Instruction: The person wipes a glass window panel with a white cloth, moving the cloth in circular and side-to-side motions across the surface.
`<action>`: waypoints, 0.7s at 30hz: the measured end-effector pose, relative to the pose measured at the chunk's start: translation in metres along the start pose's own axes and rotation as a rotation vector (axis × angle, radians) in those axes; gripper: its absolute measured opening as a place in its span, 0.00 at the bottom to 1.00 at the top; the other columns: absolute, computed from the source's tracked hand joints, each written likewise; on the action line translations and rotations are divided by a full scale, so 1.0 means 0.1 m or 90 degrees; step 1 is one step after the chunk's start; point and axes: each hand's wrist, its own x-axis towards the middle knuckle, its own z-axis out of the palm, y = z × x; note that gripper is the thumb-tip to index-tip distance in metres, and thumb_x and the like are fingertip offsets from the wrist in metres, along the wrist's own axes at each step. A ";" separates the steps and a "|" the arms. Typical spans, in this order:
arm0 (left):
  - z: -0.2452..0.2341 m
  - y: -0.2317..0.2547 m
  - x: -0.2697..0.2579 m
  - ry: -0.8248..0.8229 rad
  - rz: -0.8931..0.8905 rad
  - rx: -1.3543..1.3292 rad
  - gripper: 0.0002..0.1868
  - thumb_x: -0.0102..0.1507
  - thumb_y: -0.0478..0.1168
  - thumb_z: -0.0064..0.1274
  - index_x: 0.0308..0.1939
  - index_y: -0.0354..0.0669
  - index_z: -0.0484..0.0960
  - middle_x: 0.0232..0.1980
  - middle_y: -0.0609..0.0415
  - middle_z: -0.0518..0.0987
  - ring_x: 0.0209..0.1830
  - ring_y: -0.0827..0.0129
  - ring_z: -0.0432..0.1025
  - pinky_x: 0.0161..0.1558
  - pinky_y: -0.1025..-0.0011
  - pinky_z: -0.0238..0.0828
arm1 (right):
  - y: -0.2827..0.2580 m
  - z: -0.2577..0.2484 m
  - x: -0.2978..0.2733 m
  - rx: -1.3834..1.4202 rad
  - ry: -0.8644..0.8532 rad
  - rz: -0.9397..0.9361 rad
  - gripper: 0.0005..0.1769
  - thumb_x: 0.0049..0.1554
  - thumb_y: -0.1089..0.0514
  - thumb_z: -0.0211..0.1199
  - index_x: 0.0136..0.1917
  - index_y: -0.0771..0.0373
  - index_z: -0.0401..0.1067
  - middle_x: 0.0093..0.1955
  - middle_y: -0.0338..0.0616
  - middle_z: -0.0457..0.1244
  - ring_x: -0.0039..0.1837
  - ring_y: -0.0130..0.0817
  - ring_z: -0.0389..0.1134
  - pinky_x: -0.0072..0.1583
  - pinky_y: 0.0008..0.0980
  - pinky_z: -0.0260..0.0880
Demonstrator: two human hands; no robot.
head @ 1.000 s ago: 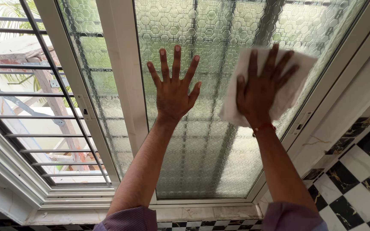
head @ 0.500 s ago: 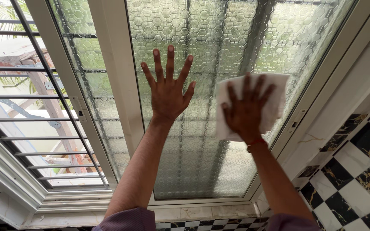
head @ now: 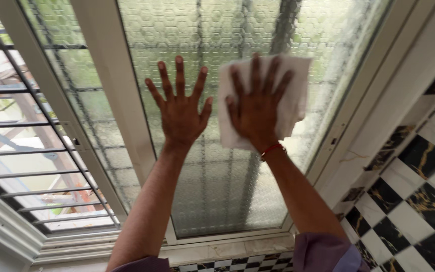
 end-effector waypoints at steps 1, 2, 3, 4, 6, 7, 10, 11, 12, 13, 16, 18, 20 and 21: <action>-0.02 0.00 -0.02 0.001 0.002 -0.009 0.33 0.79 0.64 0.36 0.86 0.70 0.49 0.87 0.46 0.35 0.85 0.35 0.31 0.76 0.25 0.20 | 0.00 0.03 -0.09 -0.005 -0.007 -0.027 0.38 0.71 0.36 0.40 0.88 0.53 0.52 0.88 0.63 0.35 0.85 0.76 0.28 0.78 0.80 0.18; -0.04 0.00 -0.03 0.004 0.003 -0.018 0.33 0.79 0.63 0.37 0.86 0.70 0.50 0.87 0.46 0.35 0.85 0.35 0.30 0.76 0.26 0.20 | 0.02 0.07 -0.18 -0.007 -0.014 -0.040 0.38 0.71 0.36 0.40 0.87 0.53 0.52 0.88 0.63 0.35 0.85 0.76 0.28 0.78 0.80 0.18; -0.05 0.00 -0.03 0.005 0.004 -0.023 0.32 0.79 0.62 0.37 0.87 0.70 0.51 0.87 0.46 0.35 0.85 0.35 0.30 0.77 0.26 0.20 | 0.09 0.10 -0.25 -0.015 -0.023 -0.055 0.38 0.71 0.36 0.40 0.87 0.53 0.52 0.88 0.63 0.35 0.85 0.76 0.28 0.78 0.80 0.18; -0.06 0.00 -0.04 0.005 0.004 -0.028 0.32 0.80 0.62 0.38 0.87 0.69 0.52 0.88 0.46 0.36 0.86 0.36 0.30 0.77 0.26 0.20 | 0.17 0.11 -0.35 -0.021 -0.037 -0.063 0.38 0.71 0.36 0.40 0.87 0.52 0.52 0.88 0.62 0.35 0.85 0.75 0.28 0.78 0.80 0.18; -0.06 0.00 -0.04 0.010 0.005 -0.030 0.32 0.80 0.61 0.38 0.87 0.70 0.52 0.88 0.46 0.36 0.86 0.36 0.29 0.78 0.26 0.20 | 0.41 0.11 -0.48 -0.034 -0.058 -0.038 0.37 0.71 0.35 0.40 0.87 0.52 0.52 0.88 0.62 0.35 0.85 0.75 0.28 0.78 0.80 0.19; -0.05 0.00 -0.04 0.014 0.006 -0.028 0.32 0.80 0.61 0.39 0.87 0.70 0.53 0.88 0.46 0.36 0.86 0.36 0.29 0.77 0.26 0.20 | 0.54 0.09 -0.51 -0.044 -0.067 -0.023 0.37 0.71 0.35 0.40 0.87 0.52 0.52 0.88 0.62 0.36 0.85 0.75 0.28 0.78 0.80 0.19; -0.01 0.00 -0.03 0.021 0.006 -0.019 0.32 0.80 0.61 0.39 0.87 0.70 0.52 0.88 0.46 0.35 0.86 0.36 0.29 0.77 0.25 0.20 | 0.88 -0.04 -0.44 -0.059 -0.060 0.052 0.37 0.71 0.35 0.40 0.87 0.51 0.52 0.88 0.61 0.36 0.85 0.74 0.28 0.78 0.79 0.19; 0.00 0.00 -0.04 0.020 0.006 -0.016 0.32 0.80 0.61 0.39 0.87 0.70 0.52 0.88 0.46 0.35 0.86 0.36 0.29 0.77 0.25 0.20 | 0.94 -0.08 -0.38 -0.055 -0.041 0.073 0.37 0.71 0.35 0.40 0.87 0.50 0.52 0.88 0.61 0.36 0.85 0.74 0.28 0.78 0.79 0.19; 0.01 0.00 -0.05 0.014 0.004 -0.018 0.33 0.79 0.61 0.39 0.87 0.70 0.51 0.88 0.46 0.35 0.86 0.36 0.29 0.77 0.25 0.20 | 0.98 -0.12 -0.29 -0.050 -0.023 0.090 0.37 0.71 0.35 0.39 0.87 0.50 0.52 0.88 0.60 0.36 0.85 0.74 0.29 0.78 0.79 0.19; 0.02 0.01 -0.07 0.009 0.002 -0.019 0.34 0.78 0.61 0.38 0.87 0.70 0.51 0.88 0.47 0.35 0.86 0.35 0.29 0.77 0.25 0.20 | 0.98 -0.14 -0.21 -0.047 -0.005 0.108 0.37 0.71 0.35 0.39 0.87 0.50 0.52 0.88 0.60 0.36 0.85 0.74 0.29 0.78 0.79 0.19; 0.03 0.00 -0.04 0.018 0.004 -0.010 0.36 0.77 0.63 0.38 0.87 0.70 0.47 0.88 0.47 0.33 0.86 0.35 0.30 0.77 0.25 0.21 | 0.83 -0.16 0.11 -0.047 0.032 0.130 0.37 0.71 0.34 0.39 0.86 0.49 0.53 0.88 0.59 0.36 0.86 0.73 0.29 0.78 0.79 0.19; 0.04 0.00 -0.05 0.010 0.004 -0.011 0.36 0.77 0.63 0.37 0.87 0.71 0.45 0.88 0.48 0.33 0.86 0.34 0.30 0.77 0.25 0.21 | 0.65 -0.11 0.16 -0.044 0.033 0.100 0.37 0.71 0.34 0.39 0.86 0.48 0.53 0.88 0.59 0.36 0.86 0.73 0.29 0.78 0.79 0.19; 0.04 -0.03 -0.08 -0.015 -0.001 -0.020 0.37 0.77 0.62 0.37 0.88 0.72 0.43 0.88 0.47 0.33 0.86 0.33 0.31 0.77 0.25 0.21 | 0.44 -0.04 0.08 -0.039 0.021 0.049 0.36 0.70 0.34 0.39 0.86 0.48 0.53 0.88 0.58 0.36 0.86 0.73 0.29 0.78 0.79 0.19; 0.06 -0.04 -0.07 -0.008 0.003 -0.011 0.37 0.77 0.63 0.37 0.88 0.73 0.42 0.88 0.47 0.33 0.86 0.34 0.30 0.77 0.25 0.21 | 0.36 -0.01 0.01 -0.038 0.013 0.025 0.36 0.70 0.34 0.39 0.86 0.48 0.53 0.88 0.58 0.36 0.86 0.73 0.29 0.78 0.79 0.20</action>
